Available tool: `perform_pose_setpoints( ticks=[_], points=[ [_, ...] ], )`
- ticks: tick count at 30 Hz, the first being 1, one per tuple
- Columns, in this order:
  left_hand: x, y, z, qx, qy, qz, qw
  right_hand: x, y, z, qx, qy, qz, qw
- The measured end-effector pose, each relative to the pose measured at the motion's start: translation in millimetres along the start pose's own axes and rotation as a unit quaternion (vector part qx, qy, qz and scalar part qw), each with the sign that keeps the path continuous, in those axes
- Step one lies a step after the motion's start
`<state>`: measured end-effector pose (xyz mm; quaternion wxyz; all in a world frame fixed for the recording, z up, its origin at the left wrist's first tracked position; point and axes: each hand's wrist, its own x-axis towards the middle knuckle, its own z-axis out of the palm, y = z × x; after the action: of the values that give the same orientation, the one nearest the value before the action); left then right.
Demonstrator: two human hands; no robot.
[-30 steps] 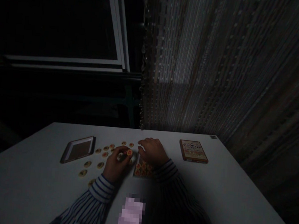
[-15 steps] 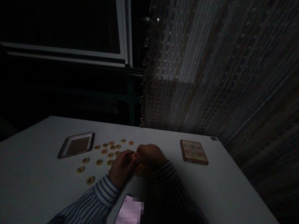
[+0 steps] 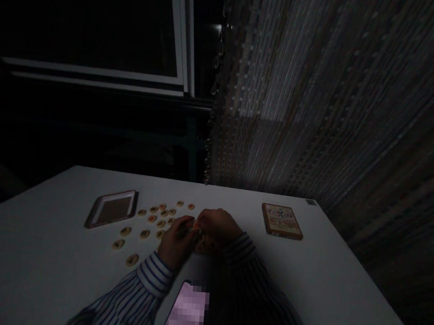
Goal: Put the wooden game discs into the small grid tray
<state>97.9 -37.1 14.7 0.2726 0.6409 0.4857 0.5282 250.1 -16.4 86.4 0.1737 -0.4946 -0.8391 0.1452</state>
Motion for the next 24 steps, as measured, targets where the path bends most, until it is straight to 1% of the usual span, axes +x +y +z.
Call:
perform_pose_setpoints(
  ticks=[2, 4, 7, 10, 16, 20, 24],
  points=[
    [1.7, 0.5, -0.5, -0.072, 0.003, -0.042, 0.997, 0.8, 1.6, 1.3, 0.002, 0.004, -0.004, 1.0],
    [3.3, 1.4, -0.8, -0.142, 0.006, -0.079, 0.987, 1.4, 2.9, 2.6, 0.006, 0.011, -0.006, 1.0],
    [4.8, 3.3, -0.8, -0.195, 0.01, -0.118, 0.974, 1.7, 2.8, 3.0, 0.015, 0.022, -0.009, 1.0],
    [5.4, 4.1, -1.5, -0.197, 0.006, -0.132, 0.971, 1.2, 0.2, 1.3, 0.018, 0.015, -0.013, 1.0],
    [5.1, 1.4, -4.5, -0.151, -0.019, -0.146, 0.978, 0.6, -0.9, 1.5, 0.001, 0.006, -0.012, 1.0],
    [5.1, 0.9, -4.7, -0.137, -0.012, -0.156, 0.978, 0.8, 1.1, 3.5, -0.026, -0.012, -0.039, 0.999],
    [5.3, 0.3, -4.2, -0.139, -0.008, -0.157, 0.978, -0.3, -2.1, 1.7, -0.051, -0.026, -0.056, 0.997]
  ],
)
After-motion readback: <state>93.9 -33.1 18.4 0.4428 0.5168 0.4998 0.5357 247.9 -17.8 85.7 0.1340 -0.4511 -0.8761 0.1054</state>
